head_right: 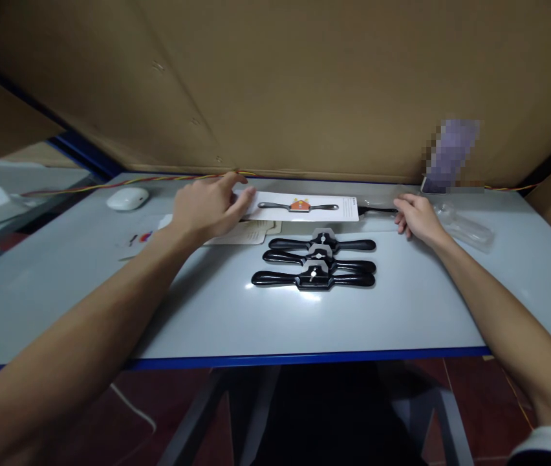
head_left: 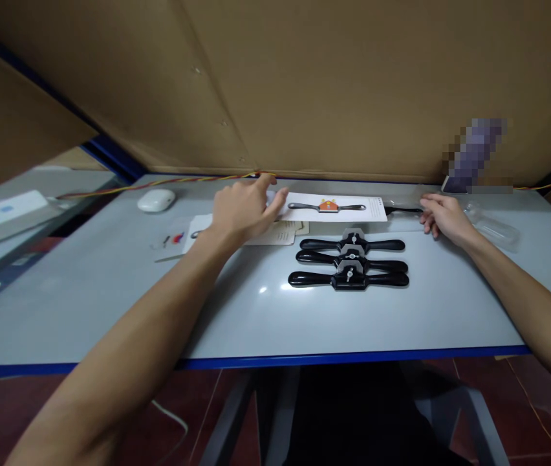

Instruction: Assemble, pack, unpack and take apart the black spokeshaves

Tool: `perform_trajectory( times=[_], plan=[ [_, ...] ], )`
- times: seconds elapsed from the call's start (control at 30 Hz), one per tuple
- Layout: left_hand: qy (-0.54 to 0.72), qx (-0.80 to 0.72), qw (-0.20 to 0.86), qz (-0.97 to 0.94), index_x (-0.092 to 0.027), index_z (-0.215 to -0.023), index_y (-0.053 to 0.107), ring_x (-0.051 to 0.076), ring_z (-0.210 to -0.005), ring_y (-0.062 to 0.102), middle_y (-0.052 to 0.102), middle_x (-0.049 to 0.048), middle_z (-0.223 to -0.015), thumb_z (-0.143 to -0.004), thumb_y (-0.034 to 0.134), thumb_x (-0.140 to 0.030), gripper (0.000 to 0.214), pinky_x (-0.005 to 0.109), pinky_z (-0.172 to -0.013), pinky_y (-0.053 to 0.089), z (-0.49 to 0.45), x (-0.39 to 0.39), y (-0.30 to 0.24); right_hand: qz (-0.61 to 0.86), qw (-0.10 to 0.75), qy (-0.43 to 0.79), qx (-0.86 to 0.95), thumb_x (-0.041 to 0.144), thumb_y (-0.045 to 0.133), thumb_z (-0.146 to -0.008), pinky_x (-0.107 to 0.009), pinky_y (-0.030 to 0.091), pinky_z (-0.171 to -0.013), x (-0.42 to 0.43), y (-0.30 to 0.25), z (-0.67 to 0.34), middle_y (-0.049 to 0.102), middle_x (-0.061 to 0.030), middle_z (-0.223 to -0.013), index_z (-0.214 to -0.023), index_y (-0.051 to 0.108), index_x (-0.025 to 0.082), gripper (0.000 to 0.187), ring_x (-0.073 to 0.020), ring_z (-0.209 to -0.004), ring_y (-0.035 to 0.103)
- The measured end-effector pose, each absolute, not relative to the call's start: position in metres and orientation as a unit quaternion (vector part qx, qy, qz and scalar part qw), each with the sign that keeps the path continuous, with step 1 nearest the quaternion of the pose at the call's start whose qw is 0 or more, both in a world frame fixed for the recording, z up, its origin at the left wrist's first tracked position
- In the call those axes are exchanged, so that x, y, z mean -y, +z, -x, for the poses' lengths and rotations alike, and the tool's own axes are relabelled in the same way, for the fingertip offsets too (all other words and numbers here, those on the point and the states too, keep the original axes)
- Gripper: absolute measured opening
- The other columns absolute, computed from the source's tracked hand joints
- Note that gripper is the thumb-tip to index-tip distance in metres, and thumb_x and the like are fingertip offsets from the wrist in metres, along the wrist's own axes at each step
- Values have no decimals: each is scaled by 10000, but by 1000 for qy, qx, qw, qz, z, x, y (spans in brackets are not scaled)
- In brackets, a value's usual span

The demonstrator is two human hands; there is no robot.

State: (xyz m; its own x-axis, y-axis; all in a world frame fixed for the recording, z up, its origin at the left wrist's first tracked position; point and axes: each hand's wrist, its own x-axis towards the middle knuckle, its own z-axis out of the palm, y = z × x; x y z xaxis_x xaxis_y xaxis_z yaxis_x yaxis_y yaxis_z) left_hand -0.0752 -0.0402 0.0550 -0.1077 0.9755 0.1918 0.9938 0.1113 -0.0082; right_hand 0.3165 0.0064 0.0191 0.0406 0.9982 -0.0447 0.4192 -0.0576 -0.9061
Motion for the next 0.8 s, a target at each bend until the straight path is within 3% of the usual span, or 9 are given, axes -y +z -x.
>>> perform_trajectory(
  times=[0.17, 0.47, 0.63, 0.8],
  plan=[
    [-68, 710, 52, 699, -195, -1445, 585, 377, -1045, 713, 780, 141, -1066, -1048, 325, -584, 614, 434, -902, 498, 71, 40, 49, 614, 387, 394, 565, 355, 652, -947, -236, 373, -287, -6, 19, -316, 702, -67, -785, -1476, 551, 85, 602, -164, -453, 624],
    [-81, 689, 33, 719, -200, -1512, 527, 368, -1015, 734, 790, 144, -1080, -1053, 322, -553, 614, 418, -879, 504, 68, 37, 39, 589, 392, 434, 558, 380, 629, -924, -263, 482, -379, 9, 26, -303, 751, -129, -1022, -1544, 452, 139, 687, -160, -520, 669],
    [-95, 652, 17, 752, -192, -1495, 551, 354, -1019, 729, 779, 135, -1098, -1042, 334, -513, 597, 409, -858, 508, 71, 36, 34, 578, 401, 471, 531, 442, 703, -873, -280, 500, -370, 9, 26, -300, 696, -75, -909, -1354, 523, 180, 576, -166, -494, 654],
    [-137, 598, -7, 790, -183, -1459, 575, 323, -999, 704, 746, 138, -1133, -1045, 308, -534, 605, 407, -869, 514, 62, 40, 29, 593, 391, 484, 512, 434, 783, -836, -287, 534, -381, 9, 27, -296, 664, -18, -841, -1304, 448, 227, 612, -153, -462, 629]
  ],
)
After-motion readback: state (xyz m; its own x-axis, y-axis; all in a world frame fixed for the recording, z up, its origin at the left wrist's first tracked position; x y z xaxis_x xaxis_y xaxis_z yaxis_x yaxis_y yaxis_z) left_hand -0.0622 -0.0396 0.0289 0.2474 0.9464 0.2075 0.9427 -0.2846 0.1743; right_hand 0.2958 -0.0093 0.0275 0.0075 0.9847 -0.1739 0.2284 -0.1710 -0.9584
